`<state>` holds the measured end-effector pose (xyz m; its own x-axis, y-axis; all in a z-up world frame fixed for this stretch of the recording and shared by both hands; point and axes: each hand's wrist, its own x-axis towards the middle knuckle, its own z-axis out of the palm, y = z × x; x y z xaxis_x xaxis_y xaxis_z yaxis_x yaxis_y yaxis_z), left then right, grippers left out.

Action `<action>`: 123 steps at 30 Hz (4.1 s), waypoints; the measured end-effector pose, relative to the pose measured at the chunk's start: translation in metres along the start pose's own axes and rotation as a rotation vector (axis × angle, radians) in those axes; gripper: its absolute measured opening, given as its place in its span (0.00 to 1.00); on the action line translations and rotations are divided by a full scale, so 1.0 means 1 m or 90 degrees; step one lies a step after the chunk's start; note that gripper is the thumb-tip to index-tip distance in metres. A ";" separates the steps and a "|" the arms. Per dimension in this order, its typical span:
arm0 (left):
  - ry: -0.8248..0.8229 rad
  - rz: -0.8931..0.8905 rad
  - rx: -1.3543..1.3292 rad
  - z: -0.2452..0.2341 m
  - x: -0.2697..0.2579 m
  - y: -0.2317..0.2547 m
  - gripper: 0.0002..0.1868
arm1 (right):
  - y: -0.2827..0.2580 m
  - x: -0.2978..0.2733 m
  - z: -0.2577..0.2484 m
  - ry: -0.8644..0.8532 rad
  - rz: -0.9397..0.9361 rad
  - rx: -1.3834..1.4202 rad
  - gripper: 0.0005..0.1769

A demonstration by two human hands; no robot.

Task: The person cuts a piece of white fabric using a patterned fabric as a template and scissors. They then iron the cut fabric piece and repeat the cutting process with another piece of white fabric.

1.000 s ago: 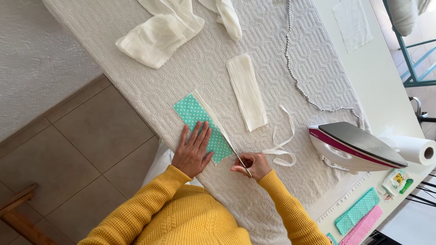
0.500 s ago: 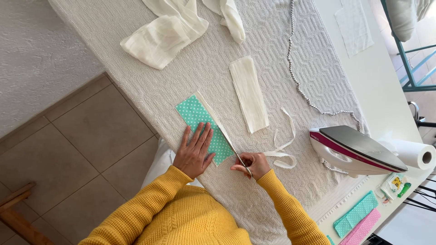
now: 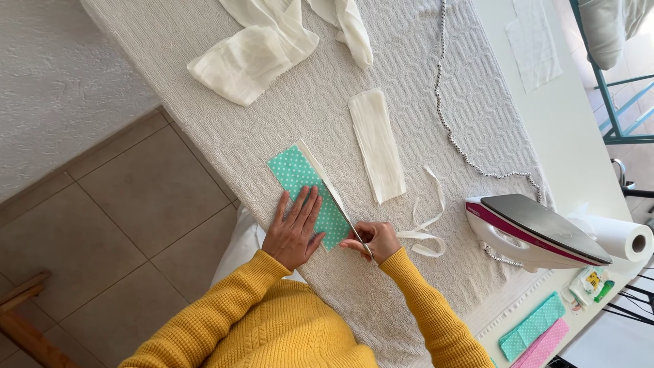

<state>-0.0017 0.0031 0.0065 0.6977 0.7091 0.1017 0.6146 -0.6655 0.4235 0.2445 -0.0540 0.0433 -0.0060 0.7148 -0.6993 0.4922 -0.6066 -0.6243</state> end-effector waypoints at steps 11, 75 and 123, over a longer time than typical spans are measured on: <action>0.012 0.002 0.000 0.000 0.000 0.000 0.41 | -0.013 0.016 -0.001 -0.006 -0.024 -0.009 0.23; 0.211 -0.043 -0.174 -0.005 0.019 -0.019 0.28 | -0.071 0.027 -0.011 0.193 -0.184 -0.098 0.19; -0.325 0.412 -0.234 -0.086 0.164 -0.120 0.13 | -0.095 0.019 0.064 0.543 -0.058 -0.126 0.29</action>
<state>0.0076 0.2192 0.0496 0.9986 -0.0255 0.0453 -0.0498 -0.7196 0.6926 0.1422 -0.0045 0.0672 0.5615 0.8212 -0.1016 0.6634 -0.5202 -0.5379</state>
